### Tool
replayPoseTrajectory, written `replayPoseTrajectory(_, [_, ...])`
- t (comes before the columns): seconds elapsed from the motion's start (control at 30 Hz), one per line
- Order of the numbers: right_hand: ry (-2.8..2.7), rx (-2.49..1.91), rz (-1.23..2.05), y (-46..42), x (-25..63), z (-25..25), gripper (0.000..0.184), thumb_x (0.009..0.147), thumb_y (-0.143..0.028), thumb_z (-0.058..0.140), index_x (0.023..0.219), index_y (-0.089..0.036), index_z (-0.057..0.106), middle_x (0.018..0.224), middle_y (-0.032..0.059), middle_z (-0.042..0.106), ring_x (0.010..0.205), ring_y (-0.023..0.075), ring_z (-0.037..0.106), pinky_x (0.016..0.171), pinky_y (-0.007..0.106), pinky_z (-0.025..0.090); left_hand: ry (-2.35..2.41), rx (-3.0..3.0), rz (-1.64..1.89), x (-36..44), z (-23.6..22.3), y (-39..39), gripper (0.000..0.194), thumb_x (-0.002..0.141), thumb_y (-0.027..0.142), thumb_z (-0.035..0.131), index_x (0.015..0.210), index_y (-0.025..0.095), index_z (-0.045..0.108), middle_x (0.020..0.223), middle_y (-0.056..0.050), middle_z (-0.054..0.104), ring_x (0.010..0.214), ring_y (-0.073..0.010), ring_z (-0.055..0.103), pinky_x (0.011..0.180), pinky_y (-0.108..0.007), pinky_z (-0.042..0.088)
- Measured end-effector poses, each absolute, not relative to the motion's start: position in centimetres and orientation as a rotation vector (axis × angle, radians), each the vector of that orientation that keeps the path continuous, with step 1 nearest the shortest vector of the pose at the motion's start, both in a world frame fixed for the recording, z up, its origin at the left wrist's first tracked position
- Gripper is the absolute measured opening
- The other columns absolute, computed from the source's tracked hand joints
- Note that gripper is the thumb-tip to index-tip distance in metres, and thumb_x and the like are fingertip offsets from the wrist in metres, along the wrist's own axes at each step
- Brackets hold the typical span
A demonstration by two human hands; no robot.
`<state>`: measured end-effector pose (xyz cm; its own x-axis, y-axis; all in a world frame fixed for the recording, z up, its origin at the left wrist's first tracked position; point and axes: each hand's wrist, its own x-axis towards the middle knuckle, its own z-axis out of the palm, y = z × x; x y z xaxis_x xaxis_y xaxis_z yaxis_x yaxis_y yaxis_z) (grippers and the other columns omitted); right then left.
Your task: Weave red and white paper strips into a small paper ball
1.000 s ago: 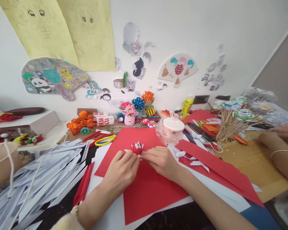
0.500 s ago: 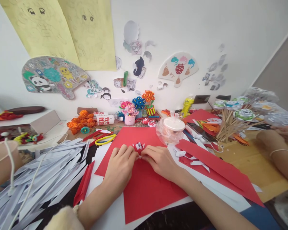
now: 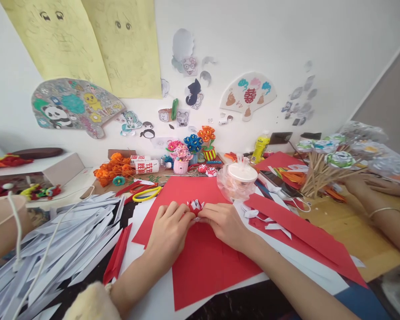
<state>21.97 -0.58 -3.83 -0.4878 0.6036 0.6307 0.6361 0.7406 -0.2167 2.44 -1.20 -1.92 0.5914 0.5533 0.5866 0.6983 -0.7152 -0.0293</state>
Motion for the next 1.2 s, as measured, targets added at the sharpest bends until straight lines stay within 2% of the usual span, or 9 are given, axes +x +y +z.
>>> replayPoseTrajectory(0.17, [-2.215, -0.918, -0.132, -0.6, 21.9, -4.0, 0.024, 0.095, -0.013, 0.044, 0.081, -0.018, 0.062, 0.07, 0.0016, 0.062, 0.059, 0.0134, 0.05, 0.058, 0.026, 0.032, -0.946, -2.613, -0.82, 2.5, -2.0, -1.3, 0.019, 0.096, 0.01, 0.044, 0.088, 0.018, 0.059, 0.087, -0.004, 0.065, 0.075, -0.0201, 0.045, 0.067, -0.034, 0.027])
replayPoseTrajectory(0.3, [-2.108, -0.893, -0.156, -0.8, 21.7, -3.7, 0.02, 0.095, -0.015, 0.048, 0.082, -0.018, 0.062, 0.073, 0.0018, 0.065, 0.062, 0.0133, 0.054, 0.061, 0.025, 0.034, -1.014, -2.565, -0.789, 2.7, -1.7, -1.3, 0.019, 0.096, 0.012, 0.043, 0.085, 0.018, 0.058, 0.084, -0.004, 0.063, 0.074, -0.0207, 0.045, 0.066, -0.034, 0.026])
replayPoseTrajectory(0.43, [-1.965, -0.893, -0.158, -1.4, 21.5, -3.0, 0.011, 0.092, -0.026, 0.058, 0.085, -0.018, 0.062, 0.076, 0.0017, 0.066, 0.064, 0.0125, 0.058, 0.061, 0.023, 0.037, -1.118, -2.459, -0.807, 2.8, -1.7, -1.3, 0.019, 0.097, 0.016, 0.044, 0.084, 0.018, 0.057, 0.082, -0.004, 0.062, 0.074, -0.0215, 0.045, 0.067, -0.033, 0.027])
replayPoseTrajectory(0.53, [-1.96, -0.894, -0.211, -1.7, 21.1, -2.9, 0.021, 0.087, -0.034, 0.063, 0.074, -0.018, 0.06, 0.064, -0.0009, 0.061, 0.054, 0.0107, 0.053, 0.055, 0.023, 0.035, -1.178, -2.433, -0.806, 2.9, -1.8, -1.4, 0.018, 0.096, 0.016, 0.046, 0.082, 0.018, 0.057, 0.08, -0.004, 0.062, 0.073, -0.0216, 0.045, 0.067, -0.033, 0.027])
replayPoseTrajectory(0.63, [-2.02, -0.868, -0.313, -1.9, 20.7, -2.9, 0.025, 0.085, -0.039, 0.062, 0.073, -0.017, 0.061, 0.06, -0.0014, 0.06, 0.051, 0.0108, 0.05, 0.052, 0.025, 0.031, -1.242, -2.451, -0.817, 2.9, -1.8, -1.5, 0.019, 0.096, 0.016, 0.045, 0.082, 0.018, 0.057, 0.081, -0.004, 0.062, 0.073, -0.0217, 0.045, 0.066, -0.033, 0.027])
replayPoseTrajectory(0.83, [-2.08, -0.89, -0.476, -2.0, 20.5, -3.1, 0.026, 0.092, -0.019, 0.05, 0.066, -0.017, 0.055, 0.057, -0.0015, 0.055, 0.048, 0.0102, 0.042, 0.051, 0.027, 0.025, -1.338, -2.557, -0.985, 3.0, -1.0, -1.7, 0.018, 0.096, 0.028, 0.049, 0.082, 0.02, 0.058, 0.084, -0.001, 0.064, 0.078, -0.0206, 0.048, 0.069, -0.034, 0.027])
replayPoseTrajectory(1.2, [-2.158, -0.74, -0.482, -2.1, 20.4, -3.1, 0.022, 0.09, -0.009, 0.046, 0.07, -0.017, 0.051, 0.06, -0.0013, 0.054, 0.051, 0.0105, 0.044, 0.051, 0.026, 0.027, -1.631, -2.642, -1.315, 3.4, 0.3, -1.7, 0.019, 0.088, 0.027, 0.058, 0.069, 0.022, 0.06, 0.08, 0.0, 0.063, 0.08, -0.0202, 0.052, 0.073, -0.035, 0.036])
